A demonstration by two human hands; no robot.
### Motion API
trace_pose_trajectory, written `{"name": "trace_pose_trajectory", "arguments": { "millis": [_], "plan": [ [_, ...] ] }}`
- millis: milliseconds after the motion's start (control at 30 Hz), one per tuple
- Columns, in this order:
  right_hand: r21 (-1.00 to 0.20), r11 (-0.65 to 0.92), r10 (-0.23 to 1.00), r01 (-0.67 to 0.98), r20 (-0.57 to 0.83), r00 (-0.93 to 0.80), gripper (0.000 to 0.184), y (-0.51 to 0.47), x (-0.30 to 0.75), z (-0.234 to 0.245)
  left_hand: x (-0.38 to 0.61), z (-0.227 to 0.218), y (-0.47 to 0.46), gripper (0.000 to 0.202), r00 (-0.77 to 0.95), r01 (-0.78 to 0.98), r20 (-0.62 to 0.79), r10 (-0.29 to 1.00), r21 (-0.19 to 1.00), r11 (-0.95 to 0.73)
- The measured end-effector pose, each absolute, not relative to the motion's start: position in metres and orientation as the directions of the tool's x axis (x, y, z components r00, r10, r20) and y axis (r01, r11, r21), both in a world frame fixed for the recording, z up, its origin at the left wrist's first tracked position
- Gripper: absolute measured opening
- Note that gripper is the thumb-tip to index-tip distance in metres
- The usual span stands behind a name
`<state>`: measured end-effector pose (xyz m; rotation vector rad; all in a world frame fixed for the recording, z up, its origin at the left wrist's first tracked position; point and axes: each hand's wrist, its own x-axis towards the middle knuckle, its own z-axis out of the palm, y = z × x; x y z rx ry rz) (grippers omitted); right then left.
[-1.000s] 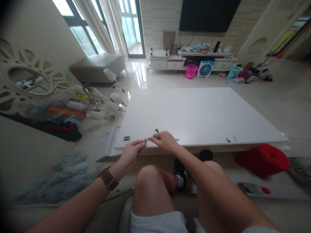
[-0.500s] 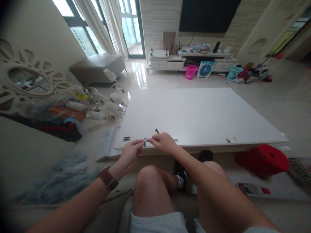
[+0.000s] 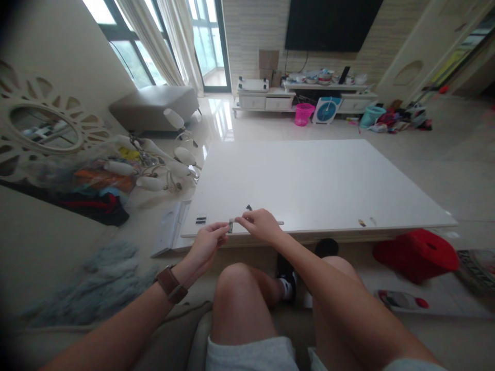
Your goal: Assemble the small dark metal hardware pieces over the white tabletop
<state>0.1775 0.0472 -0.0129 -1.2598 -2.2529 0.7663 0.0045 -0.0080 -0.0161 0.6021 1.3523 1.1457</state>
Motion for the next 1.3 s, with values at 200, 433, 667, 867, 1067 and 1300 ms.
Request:
{"name": "trace_pose_trajectory", "arguments": {
  "millis": [200,433,667,867,1067,1300],
  "plan": [
    [-0.664,0.440,0.876,0.605,0.169,-0.452,0.054,0.045,0.176,-0.010,0.005,-0.013,-0.009,0.027,-0.168,-0.280,-0.415,0.894,0.890,0.360],
    [-0.623,0.470,0.854,0.625,0.141,-0.502,0.053,0.041,0.173,-0.011,0.005,-0.014,-0.009,0.026,-0.170,-0.264,-0.402,0.900,0.898,0.351],
    [-0.615,0.426,0.886,0.663,0.135,-0.443,0.053,0.045,0.176,-0.010,0.005,-0.015,-0.009,0.028,-0.170,-0.271,-0.406,0.898,0.896,0.353],
    [-0.635,0.423,0.888,0.646,0.147,-0.437,0.052,0.043,0.176,-0.008,0.005,-0.014,-0.009,0.027,-0.177,-0.269,-0.400,0.899,0.899,0.346],
    [-0.625,0.404,0.898,0.668,0.133,-0.420,0.052,0.047,0.176,-0.007,0.005,-0.013,-0.009,0.030,-0.181,-0.254,-0.412,0.893,0.897,0.362],
    [-0.686,0.447,0.865,0.573,0.168,-0.473,0.051,0.048,0.182,-0.006,0.005,-0.015,-0.009,0.031,-0.176,-0.245,-0.404,0.898,0.901,0.357]
  ]
}}
